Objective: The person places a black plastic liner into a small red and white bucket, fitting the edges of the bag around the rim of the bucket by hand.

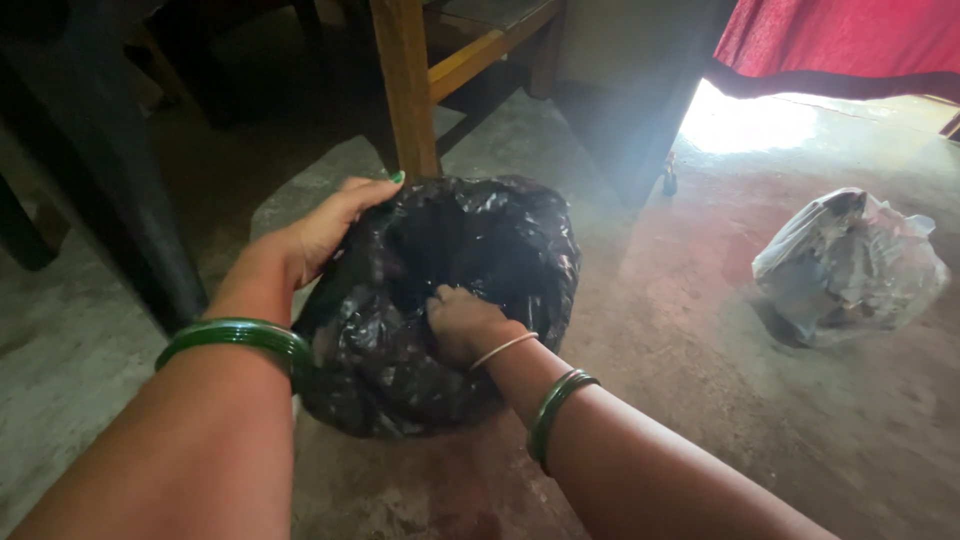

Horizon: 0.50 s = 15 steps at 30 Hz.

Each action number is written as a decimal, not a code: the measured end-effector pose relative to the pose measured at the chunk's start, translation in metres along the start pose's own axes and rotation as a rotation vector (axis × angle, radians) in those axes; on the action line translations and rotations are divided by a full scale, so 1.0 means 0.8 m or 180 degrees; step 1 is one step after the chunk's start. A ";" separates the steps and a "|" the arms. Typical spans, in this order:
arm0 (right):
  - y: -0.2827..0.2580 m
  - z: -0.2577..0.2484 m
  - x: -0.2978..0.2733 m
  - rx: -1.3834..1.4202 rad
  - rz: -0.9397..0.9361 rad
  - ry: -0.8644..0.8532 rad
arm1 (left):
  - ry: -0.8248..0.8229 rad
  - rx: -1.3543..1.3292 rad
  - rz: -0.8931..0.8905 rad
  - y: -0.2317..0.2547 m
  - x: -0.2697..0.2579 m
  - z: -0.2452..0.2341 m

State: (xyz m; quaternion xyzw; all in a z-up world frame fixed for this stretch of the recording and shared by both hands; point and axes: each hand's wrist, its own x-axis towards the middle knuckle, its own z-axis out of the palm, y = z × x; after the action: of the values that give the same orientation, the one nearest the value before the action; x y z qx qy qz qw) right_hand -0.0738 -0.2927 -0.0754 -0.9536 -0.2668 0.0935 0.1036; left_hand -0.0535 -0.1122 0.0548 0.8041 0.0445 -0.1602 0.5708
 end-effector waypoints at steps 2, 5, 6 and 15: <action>-0.002 -0.005 0.001 -0.0034 0.0072 -0.0209 | -0.0004 0.0084 0.0039 -0.002 0.002 0.001; -0.001 -0.013 0.011 -0.0081 0.0024 -0.0262 | -0.0080 0.0385 -0.0069 -0.001 0.005 0.004; 0.001 -0.012 0.014 -0.0101 -0.0014 -0.0240 | -0.0174 0.0422 -0.0087 0.000 0.007 0.005; -0.005 -0.017 0.030 -0.0284 0.0133 -0.0427 | -0.0283 0.0786 -0.0297 0.027 -0.006 0.016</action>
State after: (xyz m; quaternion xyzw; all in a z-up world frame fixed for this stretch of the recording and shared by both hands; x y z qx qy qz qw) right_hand -0.0523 -0.2785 -0.0641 -0.9542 -0.2571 0.1473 0.0410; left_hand -0.0555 -0.1308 0.0722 0.8573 0.0364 -0.2263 0.4609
